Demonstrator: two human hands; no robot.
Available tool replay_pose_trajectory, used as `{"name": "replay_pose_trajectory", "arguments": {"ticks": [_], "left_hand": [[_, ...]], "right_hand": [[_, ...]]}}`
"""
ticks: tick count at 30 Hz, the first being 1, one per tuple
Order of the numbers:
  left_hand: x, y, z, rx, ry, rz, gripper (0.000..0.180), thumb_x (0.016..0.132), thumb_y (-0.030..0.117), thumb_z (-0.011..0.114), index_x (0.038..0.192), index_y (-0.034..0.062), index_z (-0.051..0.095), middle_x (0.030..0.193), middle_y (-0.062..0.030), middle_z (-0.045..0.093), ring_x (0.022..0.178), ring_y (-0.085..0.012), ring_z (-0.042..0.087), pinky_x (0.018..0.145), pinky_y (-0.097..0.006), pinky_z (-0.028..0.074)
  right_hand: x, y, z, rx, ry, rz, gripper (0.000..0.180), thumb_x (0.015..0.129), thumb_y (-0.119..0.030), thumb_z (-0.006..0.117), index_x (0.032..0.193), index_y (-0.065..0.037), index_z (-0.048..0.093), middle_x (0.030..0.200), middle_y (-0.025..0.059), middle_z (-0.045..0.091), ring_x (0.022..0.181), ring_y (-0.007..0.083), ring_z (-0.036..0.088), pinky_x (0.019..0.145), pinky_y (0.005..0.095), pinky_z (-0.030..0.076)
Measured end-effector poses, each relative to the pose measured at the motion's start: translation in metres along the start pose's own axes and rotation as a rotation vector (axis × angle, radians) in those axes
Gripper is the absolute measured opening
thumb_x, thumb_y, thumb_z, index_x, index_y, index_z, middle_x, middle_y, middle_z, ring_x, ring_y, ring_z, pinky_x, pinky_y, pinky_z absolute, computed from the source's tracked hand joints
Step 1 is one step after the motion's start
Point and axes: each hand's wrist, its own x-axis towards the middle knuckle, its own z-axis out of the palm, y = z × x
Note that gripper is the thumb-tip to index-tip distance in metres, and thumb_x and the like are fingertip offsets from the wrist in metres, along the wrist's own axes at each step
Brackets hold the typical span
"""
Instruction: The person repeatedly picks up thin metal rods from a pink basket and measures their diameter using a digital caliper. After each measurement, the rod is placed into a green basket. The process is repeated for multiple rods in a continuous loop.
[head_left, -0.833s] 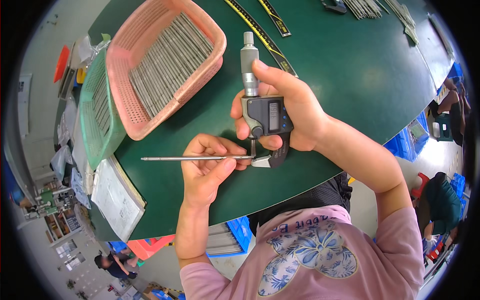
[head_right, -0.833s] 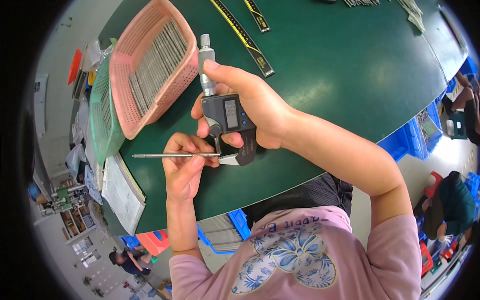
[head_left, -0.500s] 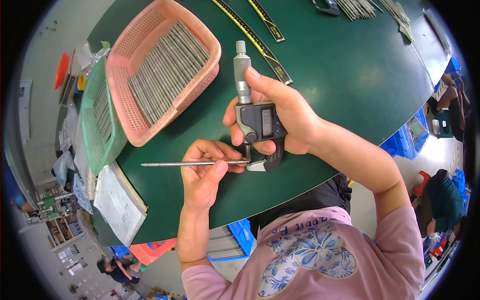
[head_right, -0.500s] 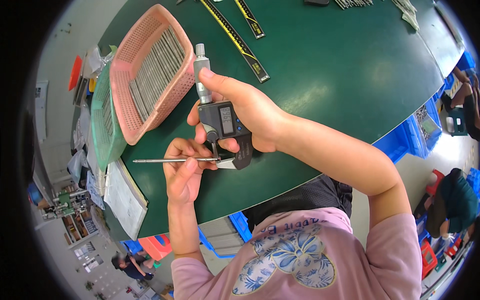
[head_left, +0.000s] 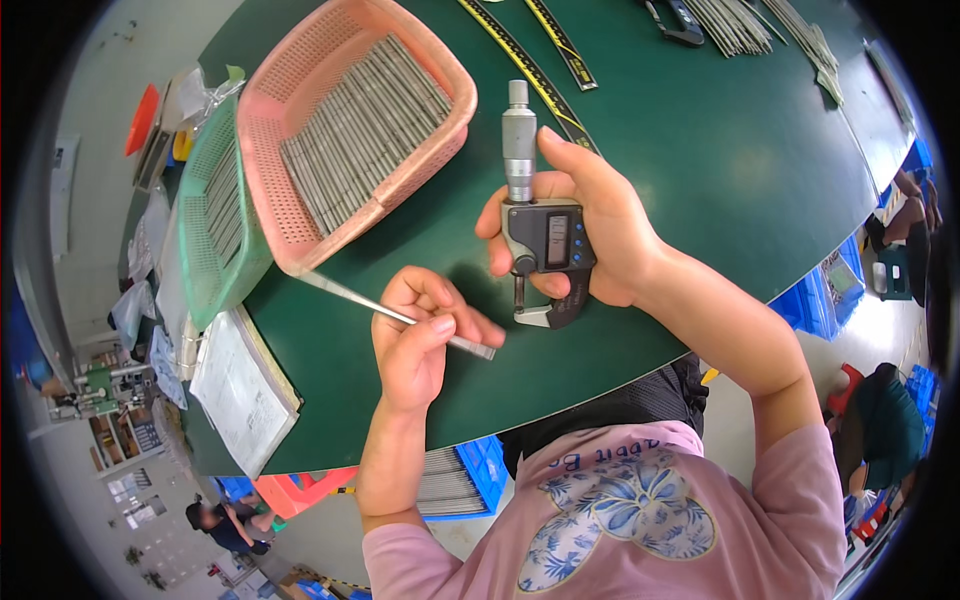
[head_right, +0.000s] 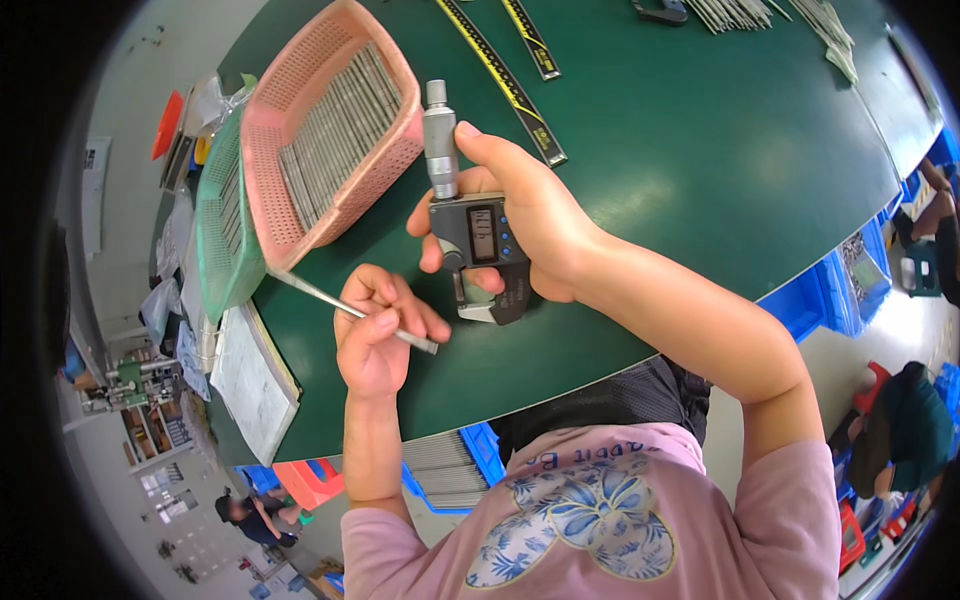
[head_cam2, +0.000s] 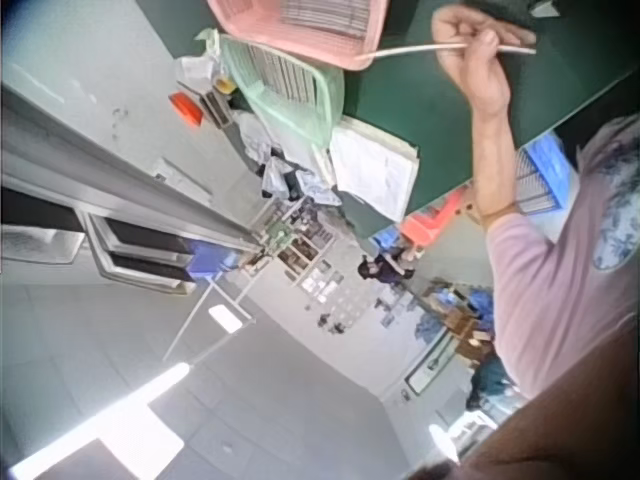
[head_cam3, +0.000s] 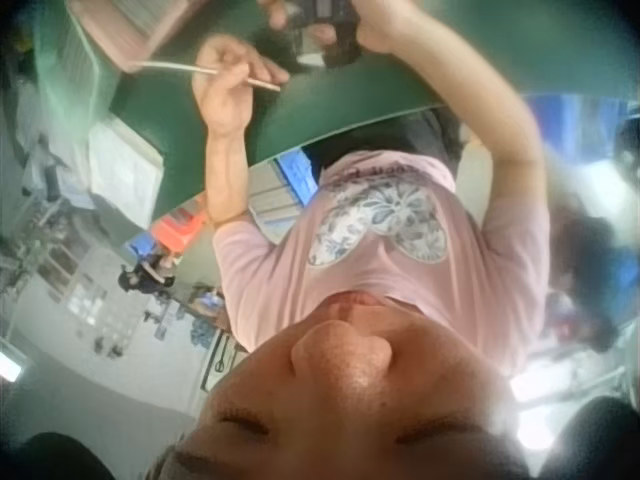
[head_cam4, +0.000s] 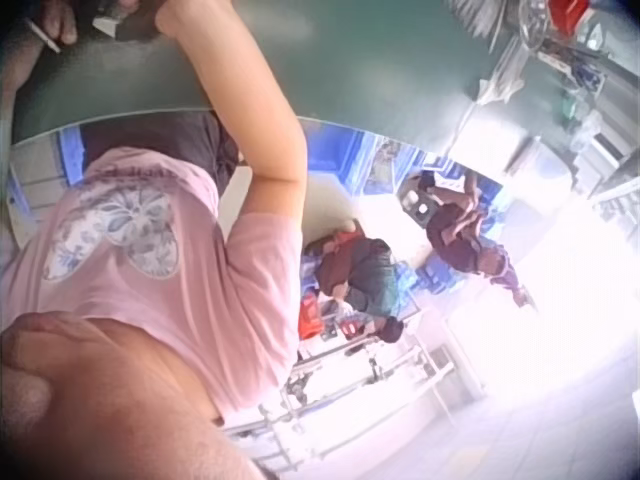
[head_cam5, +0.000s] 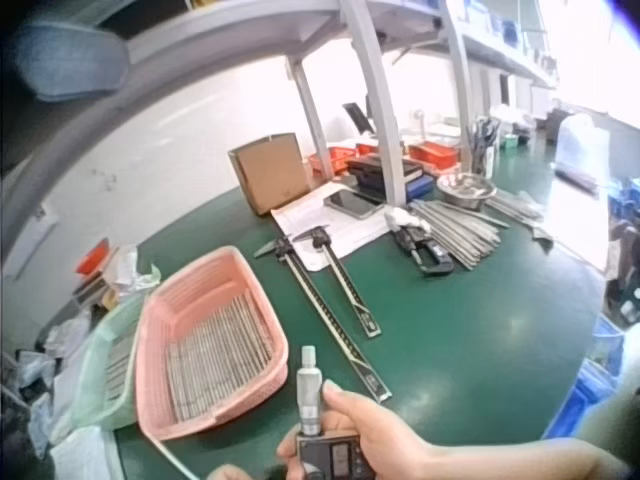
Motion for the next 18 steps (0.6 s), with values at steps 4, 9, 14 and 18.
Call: {"name": "replay_pose_trajectory", "arguments": {"ticks": [4, 9, 14, 18], "left_hand": [[-0.007, 0.006, -0.004, -0.02, -0.132, -0.153, 0.016, 0.072, 0.009, 0.047, 0.083, -0.0014, 0.045, 0.054, -0.008, 0.05, 0.044, -0.0138, 0.052, 0.041, -0.021, 0.039], [-0.018, 0.014, 0.007, 0.003, -0.287, -0.366, 0.03, 0.065, 0.012, 0.051, 0.089, -0.006, 0.049, 0.048, -0.004, 0.046, 0.036, -0.0097, 0.043, 0.036, -0.021, 0.029], [-0.011, 0.024, -0.003, -0.019, -0.415, -0.508, 0.052, 0.067, 0.014, 0.053, 0.111, -0.0104, 0.039, 0.048, -0.0053, 0.043, 0.037, -0.0127, 0.045, 0.036, -0.022, 0.031], [-0.009, 0.026, -0.002, -0.334, -0.308, -0.268, 0.074, 0.074, 0.021, 0.052, 0.131, -0.0089, 0.015, 0.048, -0.0069, 0.042, 0.038, -0.0169, 0.045, 0.037, -0.026, 0.036]], "right_hand": [[0.0, 0.001, -0.002, -0.203, 0.04, -0.123, 0.05, 0.084, -0.045, 0.042, 0.088, 0.002, 0.057, 0.068, 0.0123, 0.058, 0.041, 0.0122, 0.043, 0.039, 0.0221, 0.035], [0.004, 0.005, -0.002, -0.121, 0.071, -0.235, 0.024, 0.076, -0.022, 0.064, 0.085, -0.001, 0.057, 0.069, 0.0074, 0.058, 0.043, 0.0082, 0.044, 0.04, 0.0202, 0.034], [0.005, 0.004, -0.004, -0.13, 0.033, -0.242, 0.018, 0.073, -0.015, 0.066, 0.082, -0.003, 0.057, 0.066, 0.0036, 0.056, 0.042, 0.0063, 0.043, 0.039, 0.0195, 0.033], [0.0, 0.003, -0.003, -0.15, 0.11, -0.234, 0.016, 0.07, -0.008, 0.066, 0.082, -0.003, 0.057, 0.062, 0.0019, 0.056, 0.041, 0.0063, 0.045, 0.038, 0.0206, 0.034]]}}
